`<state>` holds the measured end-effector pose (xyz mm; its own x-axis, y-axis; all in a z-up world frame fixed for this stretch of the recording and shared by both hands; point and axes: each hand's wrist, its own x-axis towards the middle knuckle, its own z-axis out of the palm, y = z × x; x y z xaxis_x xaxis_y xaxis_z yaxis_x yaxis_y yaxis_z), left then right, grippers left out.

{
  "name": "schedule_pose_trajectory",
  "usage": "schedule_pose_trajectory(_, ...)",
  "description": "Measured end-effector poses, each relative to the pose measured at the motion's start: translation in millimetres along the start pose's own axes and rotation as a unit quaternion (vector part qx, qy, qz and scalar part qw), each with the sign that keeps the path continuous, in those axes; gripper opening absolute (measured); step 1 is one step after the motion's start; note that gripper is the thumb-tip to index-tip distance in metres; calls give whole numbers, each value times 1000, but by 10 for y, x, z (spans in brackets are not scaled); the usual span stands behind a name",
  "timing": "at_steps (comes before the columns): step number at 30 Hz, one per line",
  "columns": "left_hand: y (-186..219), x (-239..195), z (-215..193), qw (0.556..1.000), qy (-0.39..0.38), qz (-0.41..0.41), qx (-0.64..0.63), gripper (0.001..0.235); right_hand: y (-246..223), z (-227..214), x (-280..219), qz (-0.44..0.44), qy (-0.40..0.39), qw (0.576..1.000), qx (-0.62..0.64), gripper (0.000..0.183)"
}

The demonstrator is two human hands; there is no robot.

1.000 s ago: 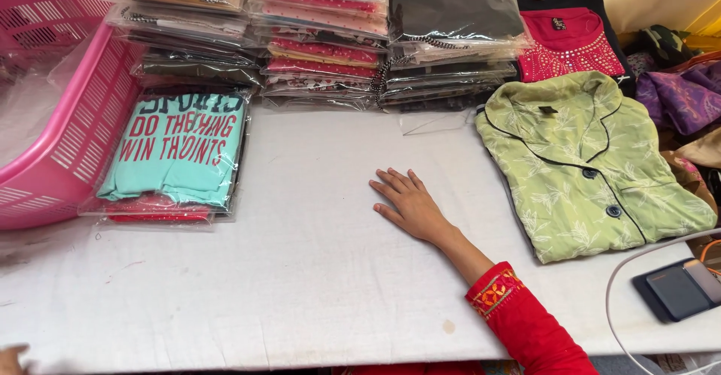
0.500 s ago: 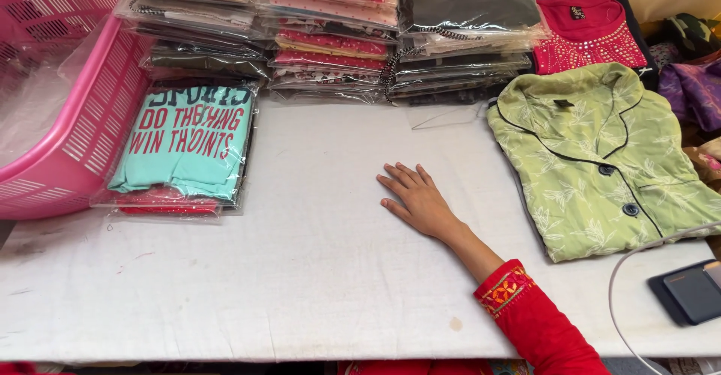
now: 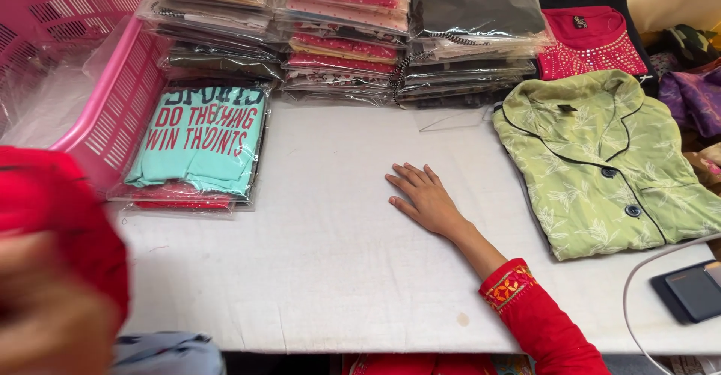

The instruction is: The person folds a red patterned long-sleeved shirt on a white table. They smooth the fabric, fold the sleeves inward, fold the sides toward the center, and then fold the shirt in half before placing it on a stack of other folded clothes.

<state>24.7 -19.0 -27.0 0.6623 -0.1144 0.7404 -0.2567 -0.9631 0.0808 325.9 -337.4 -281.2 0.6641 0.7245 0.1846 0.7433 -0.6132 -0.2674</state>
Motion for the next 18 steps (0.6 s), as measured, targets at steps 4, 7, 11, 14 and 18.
schedule_pose_trajectory(4, 560, -126, 1736, 999, 50, 13, 9, 16, 17, -33, -27, -20, 8, 1000, 3, 59)
schedule_pose_trajectory(7, 598, -672, 2700, 994, -83, 26, -61, 19, -38, -117, -71, -42, 30, 998, 26, 60)
schedule_pose_trajectory(11, 599, -805, 2746, 983, -134, 87, -87, 19, -542, -290, -155, -129, 76, 977, 151, 65)
schedule_pose_trajectory(14, 619, -875, 2472, 979, -180, 77, -63, 22, -833, -162, -174, -246, 34, 957, 149, 60)
schedule_pose_trajectory(18, 600, -1434, 1894, 967, -152, 196, -52, 31, -844, -82, -201, -251, -8, 959, 129, 37)
